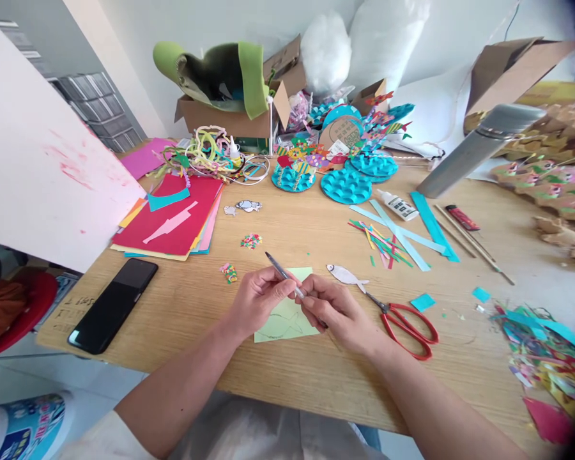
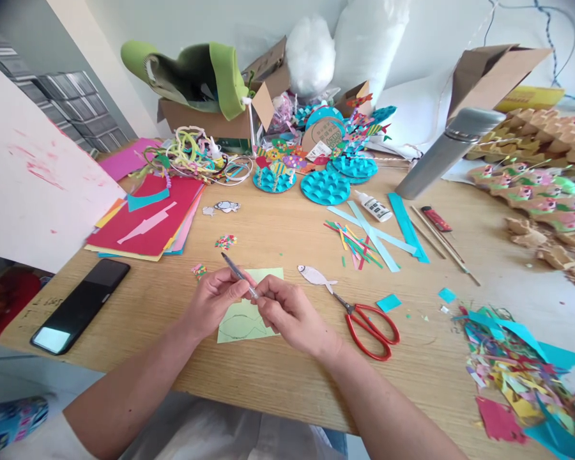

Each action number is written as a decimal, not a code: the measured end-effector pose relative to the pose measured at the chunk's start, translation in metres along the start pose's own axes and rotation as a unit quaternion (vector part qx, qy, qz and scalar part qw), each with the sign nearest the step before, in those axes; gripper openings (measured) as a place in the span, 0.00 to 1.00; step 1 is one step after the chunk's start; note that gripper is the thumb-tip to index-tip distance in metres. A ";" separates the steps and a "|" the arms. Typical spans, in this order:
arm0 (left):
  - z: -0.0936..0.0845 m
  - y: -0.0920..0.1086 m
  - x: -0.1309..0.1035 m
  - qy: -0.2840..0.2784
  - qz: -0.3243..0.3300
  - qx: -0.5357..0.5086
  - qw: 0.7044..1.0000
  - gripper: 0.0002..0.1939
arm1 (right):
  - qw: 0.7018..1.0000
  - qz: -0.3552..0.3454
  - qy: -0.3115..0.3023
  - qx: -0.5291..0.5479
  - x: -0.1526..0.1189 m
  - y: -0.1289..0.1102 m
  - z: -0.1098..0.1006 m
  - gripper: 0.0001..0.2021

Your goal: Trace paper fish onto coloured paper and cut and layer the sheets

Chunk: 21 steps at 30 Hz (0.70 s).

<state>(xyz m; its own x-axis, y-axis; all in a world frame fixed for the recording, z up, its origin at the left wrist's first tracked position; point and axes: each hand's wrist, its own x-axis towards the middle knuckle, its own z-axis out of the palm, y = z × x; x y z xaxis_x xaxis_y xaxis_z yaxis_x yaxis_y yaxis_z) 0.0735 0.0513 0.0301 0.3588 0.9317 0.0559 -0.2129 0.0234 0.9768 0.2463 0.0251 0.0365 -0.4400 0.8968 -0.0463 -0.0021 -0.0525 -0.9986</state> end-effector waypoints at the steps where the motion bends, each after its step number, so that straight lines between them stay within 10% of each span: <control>1: 0.000 0.000 0.000 -0.003 0.002 -0.002 1.000 0.10 | 1.000 0.002 -0.009 0.016 0.000 0.000 -0.001 0.05; 12: -0.004 -0.001 0.000 -0.009 0.003 0.027 1.000 0.15 | 0.999 0.008 -0.030 0.042 0.001 -0.004 -0.007 0.10; 16: -0.010 0.001 0.006 -0.023 0.013 0.066 0.997 0.20 | 0.992 -0.021 0.079 -0.095 0.000 -0.013 -0.039 0.12; 21: -0.025 -0.006 0.015 0.013 0.030 0.279 0.960 0.10 | 0.837 0.082 0.232 -0.489 -0.002 0.000 -0.092 0.06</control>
<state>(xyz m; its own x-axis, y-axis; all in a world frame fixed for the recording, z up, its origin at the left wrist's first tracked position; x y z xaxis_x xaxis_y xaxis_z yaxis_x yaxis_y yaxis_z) 0.0578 0.0740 0.0201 0.3362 0.9345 0.1168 0.2905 -0.2209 0.9310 0.3303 0.0634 0.0348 0.0336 0.9988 0.0370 0.8595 -0.0100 -0.5110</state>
